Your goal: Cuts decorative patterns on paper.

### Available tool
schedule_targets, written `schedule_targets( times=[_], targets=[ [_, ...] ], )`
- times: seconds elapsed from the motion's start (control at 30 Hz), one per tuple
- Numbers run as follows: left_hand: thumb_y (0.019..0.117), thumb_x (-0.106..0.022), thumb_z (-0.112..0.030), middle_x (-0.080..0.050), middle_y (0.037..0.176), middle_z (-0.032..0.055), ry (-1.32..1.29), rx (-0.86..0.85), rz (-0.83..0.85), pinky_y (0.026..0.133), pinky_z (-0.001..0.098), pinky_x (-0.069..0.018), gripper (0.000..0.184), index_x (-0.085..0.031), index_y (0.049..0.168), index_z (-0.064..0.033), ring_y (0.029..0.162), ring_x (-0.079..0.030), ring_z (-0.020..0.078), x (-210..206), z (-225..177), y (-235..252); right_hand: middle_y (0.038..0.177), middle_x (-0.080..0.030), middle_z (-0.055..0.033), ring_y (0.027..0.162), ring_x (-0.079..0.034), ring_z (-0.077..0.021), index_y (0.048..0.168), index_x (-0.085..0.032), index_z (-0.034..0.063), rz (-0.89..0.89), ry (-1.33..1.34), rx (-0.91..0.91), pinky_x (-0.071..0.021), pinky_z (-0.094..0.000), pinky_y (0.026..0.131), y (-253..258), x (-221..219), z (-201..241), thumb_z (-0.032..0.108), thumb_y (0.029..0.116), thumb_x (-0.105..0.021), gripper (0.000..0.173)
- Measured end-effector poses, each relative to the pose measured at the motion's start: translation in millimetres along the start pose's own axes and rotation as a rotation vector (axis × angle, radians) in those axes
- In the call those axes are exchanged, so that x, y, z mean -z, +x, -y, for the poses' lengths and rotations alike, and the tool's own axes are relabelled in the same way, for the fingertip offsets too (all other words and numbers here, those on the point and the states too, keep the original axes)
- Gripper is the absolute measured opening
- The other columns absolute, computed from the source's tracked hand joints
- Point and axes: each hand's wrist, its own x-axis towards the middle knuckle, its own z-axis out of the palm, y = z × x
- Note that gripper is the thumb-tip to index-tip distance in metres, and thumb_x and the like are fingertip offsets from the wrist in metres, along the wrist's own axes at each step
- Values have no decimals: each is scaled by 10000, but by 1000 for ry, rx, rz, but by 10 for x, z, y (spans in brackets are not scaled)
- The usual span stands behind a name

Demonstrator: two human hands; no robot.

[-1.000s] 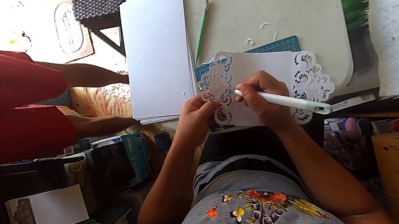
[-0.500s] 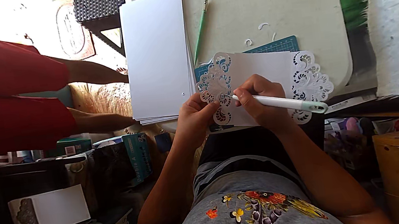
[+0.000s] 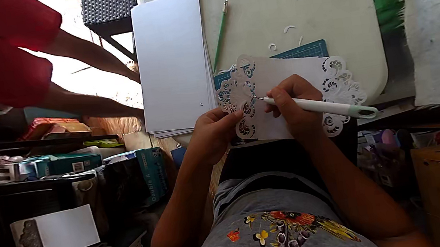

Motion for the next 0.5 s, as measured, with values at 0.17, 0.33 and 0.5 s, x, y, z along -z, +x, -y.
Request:
schedule_targets(
  times=[0.17,0.33,0.5],
  targets=[
    [1020,-556,-42,-747,922,-7,83,-18,-8,785,261,-611,132,-677,1043,-92,829,-719,70,18,-11,-18,797,-689,85,666,-651,22,904,-603,102,-38,55,-62,-554,-155,598,7,15,16,50,1009,-518,145],
    [1011,-576,-51,-734,905,-45,282,-118,-25,793,245,-597,114,-677,1046,-92,825,-699,38,68,-7,-14,792,-683,101,661,-650,21,902,-606,123,-57,80,-85,-559,-161,595,10,19,26,44,1008,-503,168],
    [1061,-463,-179,-716,910,-57,303,-175,5,817,273,-595,211,-657,1032,-102,843,-692,43,90,-46,46,801,-691,102,661,-653,14,900,-610,137,-53,107,-79,-562,-170,591,15,26,-2,48,1009,-495,181]
  ],
)
